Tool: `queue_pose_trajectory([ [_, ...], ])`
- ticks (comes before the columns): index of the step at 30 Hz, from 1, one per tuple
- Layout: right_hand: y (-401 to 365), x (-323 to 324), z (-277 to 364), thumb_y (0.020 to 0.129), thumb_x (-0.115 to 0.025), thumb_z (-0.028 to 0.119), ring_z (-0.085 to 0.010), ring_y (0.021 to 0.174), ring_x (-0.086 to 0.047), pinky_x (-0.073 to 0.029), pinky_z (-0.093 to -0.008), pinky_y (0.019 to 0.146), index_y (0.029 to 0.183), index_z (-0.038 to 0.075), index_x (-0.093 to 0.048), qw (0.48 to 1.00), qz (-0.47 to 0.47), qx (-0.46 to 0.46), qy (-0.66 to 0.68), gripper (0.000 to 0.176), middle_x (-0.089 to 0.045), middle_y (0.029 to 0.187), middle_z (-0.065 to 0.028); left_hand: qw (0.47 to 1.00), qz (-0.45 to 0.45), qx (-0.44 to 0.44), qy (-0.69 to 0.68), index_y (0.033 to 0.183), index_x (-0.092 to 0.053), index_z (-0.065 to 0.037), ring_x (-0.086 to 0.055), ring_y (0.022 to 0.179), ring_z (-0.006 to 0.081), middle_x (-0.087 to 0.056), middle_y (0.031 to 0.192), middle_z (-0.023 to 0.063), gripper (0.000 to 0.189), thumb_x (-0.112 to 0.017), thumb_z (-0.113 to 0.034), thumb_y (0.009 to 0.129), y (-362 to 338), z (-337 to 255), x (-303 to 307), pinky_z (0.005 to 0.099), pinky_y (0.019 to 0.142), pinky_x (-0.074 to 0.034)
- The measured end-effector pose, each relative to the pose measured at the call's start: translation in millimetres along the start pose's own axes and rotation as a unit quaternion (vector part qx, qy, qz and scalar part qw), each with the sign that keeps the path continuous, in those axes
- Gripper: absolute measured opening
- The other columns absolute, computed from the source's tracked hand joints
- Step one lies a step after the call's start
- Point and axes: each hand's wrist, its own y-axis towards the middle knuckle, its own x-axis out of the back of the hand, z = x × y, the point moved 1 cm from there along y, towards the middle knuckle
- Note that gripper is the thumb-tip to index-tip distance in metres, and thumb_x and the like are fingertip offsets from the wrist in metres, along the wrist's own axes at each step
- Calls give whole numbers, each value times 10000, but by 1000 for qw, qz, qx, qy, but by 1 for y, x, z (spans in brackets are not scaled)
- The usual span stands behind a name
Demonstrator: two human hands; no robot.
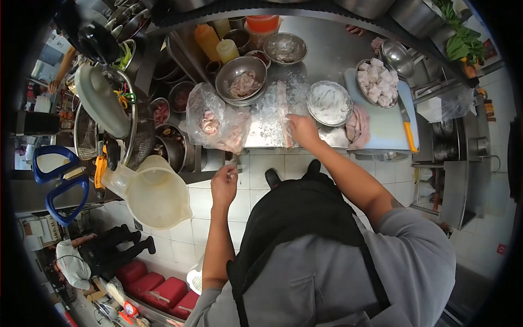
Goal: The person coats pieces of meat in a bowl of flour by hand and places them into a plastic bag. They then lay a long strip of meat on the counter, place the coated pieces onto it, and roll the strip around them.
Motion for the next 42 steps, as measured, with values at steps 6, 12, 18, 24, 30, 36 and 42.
queue_pose_trajectory([
  [6, -37, -22, -4, 974, -510, 284, -402, 1395, -356, -271, -542, 1143, 1456, 12, -392, 977, 93, 78, -177, 566, -396, 1506, -210, 1000, 4, -2, 20, 1053, -697, -6, -681, 769, 245, -711, 942, 168, 207, -661, -138, 897, -1, 0, 5, 339, 723, -535],
  [12, -29, -19, 3, 984, -476, 303, -411, 1403, -346, -270, -496, 1158, 1437, -12, -407, 983, 67, 88, -149, 556, -395, 1500, -238, 1000, 7, -3, 26, 1044, -695, 3, -681, 773, 245, -712, 909, 164, 210, -671, -148, 899, -2, 6, 0, 339, 723, -531],
  [18, 34, 82, -31, 872, -576, 245, -376, 969, -683, -517, -478, 888, 968, 27, -739, 977, 40, -50, -203, 288, -716, 1012, -212, 1000, -14, -11, 12, 1037, -694, 5, -679, 762, 234, -709, 899, 163, 204, -663, -147, 905, -2, 10, 0, 338, 712, -532],
  [24, 41, 105, -68, 752, -660, 278, -376, 922, -697, -549, -432, 828, 939, 19, -749, 902, 303, -134, -276, 332, -706, 973, -243, 1000, -4, -7, 7, 1046, -692, 1, -679, 758, 214, -712, 913, 159, 202, -660, -140, 906, -1, 6, -3, 334, 709, -532],
  [30, 43, 67, -113, 715, -705, 233, -384, 925, -686, -541, -423, 832, 923, 2, -746, 939, 231, -67, -244, 313, -706, 956, -238, 999, -14, -33, 5, 1052, -693, -8, -673, 736, 219, -714, 905, 153, 197, -658, -130, 903, 0, 2, -5, 329, 697, -527],
  [36, 35, 89, -86, 780, -724, 176, -296, 822, -696, -537, -359, 762, 951, -6, -738, 981, 93, -148, 82, 250, -719, 866, -201, 1000, -15, -13, -5, 1051, -698, -9, -665, 733, 217, -716, 917, 148, 197, -663, -116, 890, -3, -3, 0, 326, 700, -526],
  [42, -5, 35, -24, 854, -683, 125, -232, 708, -689, -526, -342, 662, 978, 5, -741, 950, 61, -166, 258, 183, -731, 831, -154, 1000, 3, -8, -10, 1011, -690, -2, -681, 778, 286, -700, 930, 174, 173, -652, -125, 894, -5, 2, -13, 364, 706, -538],
])
